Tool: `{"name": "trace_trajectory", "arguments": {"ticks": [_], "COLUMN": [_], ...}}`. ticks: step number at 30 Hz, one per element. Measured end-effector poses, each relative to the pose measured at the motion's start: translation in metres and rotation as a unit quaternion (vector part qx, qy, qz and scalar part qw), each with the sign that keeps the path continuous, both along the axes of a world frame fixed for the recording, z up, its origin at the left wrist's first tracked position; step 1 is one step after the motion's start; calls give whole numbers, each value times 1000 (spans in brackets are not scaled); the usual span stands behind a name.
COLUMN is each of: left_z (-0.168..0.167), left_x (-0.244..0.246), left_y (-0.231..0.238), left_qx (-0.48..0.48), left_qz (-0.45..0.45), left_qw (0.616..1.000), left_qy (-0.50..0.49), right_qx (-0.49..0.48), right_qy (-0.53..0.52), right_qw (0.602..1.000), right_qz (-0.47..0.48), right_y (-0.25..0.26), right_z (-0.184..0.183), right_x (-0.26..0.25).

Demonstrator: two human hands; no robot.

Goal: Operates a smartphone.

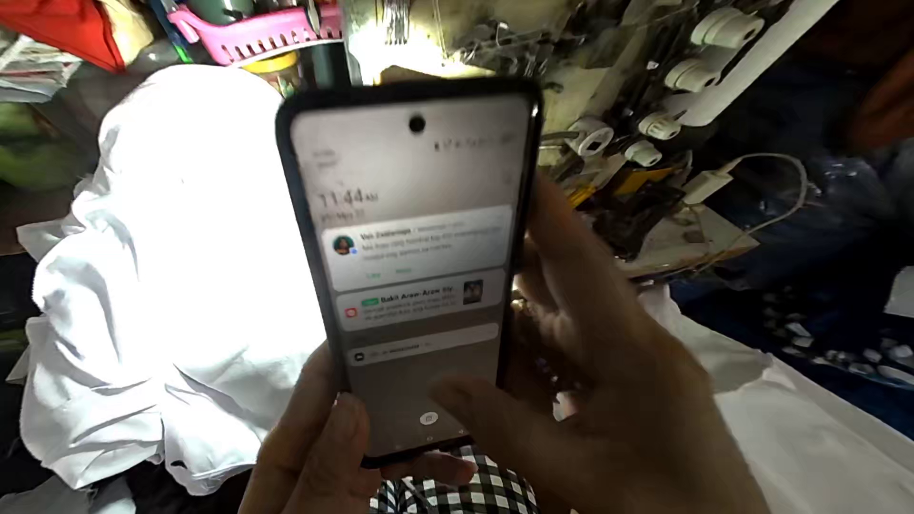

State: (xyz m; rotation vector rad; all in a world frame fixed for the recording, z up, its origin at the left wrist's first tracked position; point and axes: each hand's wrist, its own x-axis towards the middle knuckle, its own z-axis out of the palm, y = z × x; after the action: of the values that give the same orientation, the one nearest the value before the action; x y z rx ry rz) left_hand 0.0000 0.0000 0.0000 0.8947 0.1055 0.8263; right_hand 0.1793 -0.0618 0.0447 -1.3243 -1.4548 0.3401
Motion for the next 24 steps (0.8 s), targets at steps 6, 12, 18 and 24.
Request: {"name": "trace_trajectory", "arguments": {"ticks": [6, 12, 18, 24], "left_z": [-7, -11, -14, -18], "left_x": [4, 10, 12, 13], "left_y": [4, 4, 7, 7], "left_qx": [-14, -42, -19, -8], "left_qz": [-9, -20, -21, -7], "left_qw": [1000, 999, 999, 998], "left_qy": [20, 17, 24, 56], "right_qx": [-48, 32, -35, -84], "right_qy": [35, 85, 123, 149], "right_qw": [997, 989, 991, 985], "right_qz": [-51, -121, -35, -6], "right_y": [2, 17, 5, 1], "right_z": [-16, -23, -31, -40], "right_x": [2, 8, 7, 2]}}
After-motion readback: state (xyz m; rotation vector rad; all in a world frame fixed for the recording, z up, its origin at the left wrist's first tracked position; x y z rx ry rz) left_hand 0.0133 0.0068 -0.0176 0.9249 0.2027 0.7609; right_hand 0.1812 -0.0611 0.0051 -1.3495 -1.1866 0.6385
